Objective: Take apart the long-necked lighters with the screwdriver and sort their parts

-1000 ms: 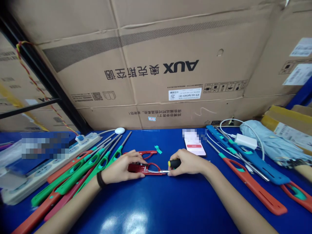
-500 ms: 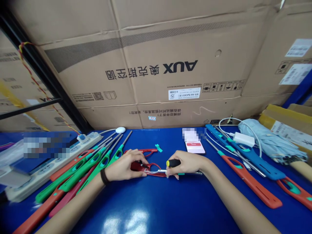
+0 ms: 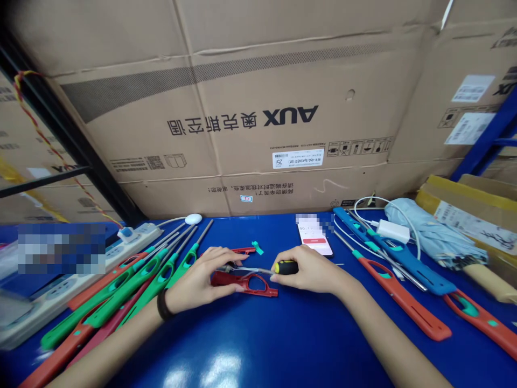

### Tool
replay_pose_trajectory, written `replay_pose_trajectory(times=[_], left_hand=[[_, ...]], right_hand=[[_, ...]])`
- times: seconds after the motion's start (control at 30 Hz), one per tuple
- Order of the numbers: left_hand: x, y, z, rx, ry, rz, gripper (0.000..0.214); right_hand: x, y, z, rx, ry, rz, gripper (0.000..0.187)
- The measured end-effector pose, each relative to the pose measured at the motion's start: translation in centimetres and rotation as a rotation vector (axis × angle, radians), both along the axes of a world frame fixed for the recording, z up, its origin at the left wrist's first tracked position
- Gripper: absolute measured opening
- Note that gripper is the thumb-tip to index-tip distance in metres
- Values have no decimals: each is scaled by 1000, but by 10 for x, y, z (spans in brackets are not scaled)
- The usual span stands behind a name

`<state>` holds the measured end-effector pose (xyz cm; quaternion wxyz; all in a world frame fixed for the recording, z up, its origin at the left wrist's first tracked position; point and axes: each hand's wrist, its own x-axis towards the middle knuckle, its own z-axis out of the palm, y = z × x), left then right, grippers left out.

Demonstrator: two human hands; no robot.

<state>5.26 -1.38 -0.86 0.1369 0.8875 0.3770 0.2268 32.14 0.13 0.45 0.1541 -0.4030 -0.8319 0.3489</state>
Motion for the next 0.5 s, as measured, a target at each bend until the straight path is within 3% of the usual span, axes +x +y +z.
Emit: replay_pose_trajectory(times=[0.1, 0.23, 0.5], left_hand=[[-6, 2, -7, -19, -14, 37, 48], [-13, 5, -16, 5, -2, 24, 47], [-19, 5, -10, 53, 61, 5, 51]], right_hand=[[1, -2, -4, 95, -25, -68, 20], [3, -1, -11, 71, -14, -86, 21], [3, -2, -17, 90, 93, -137, 27]])
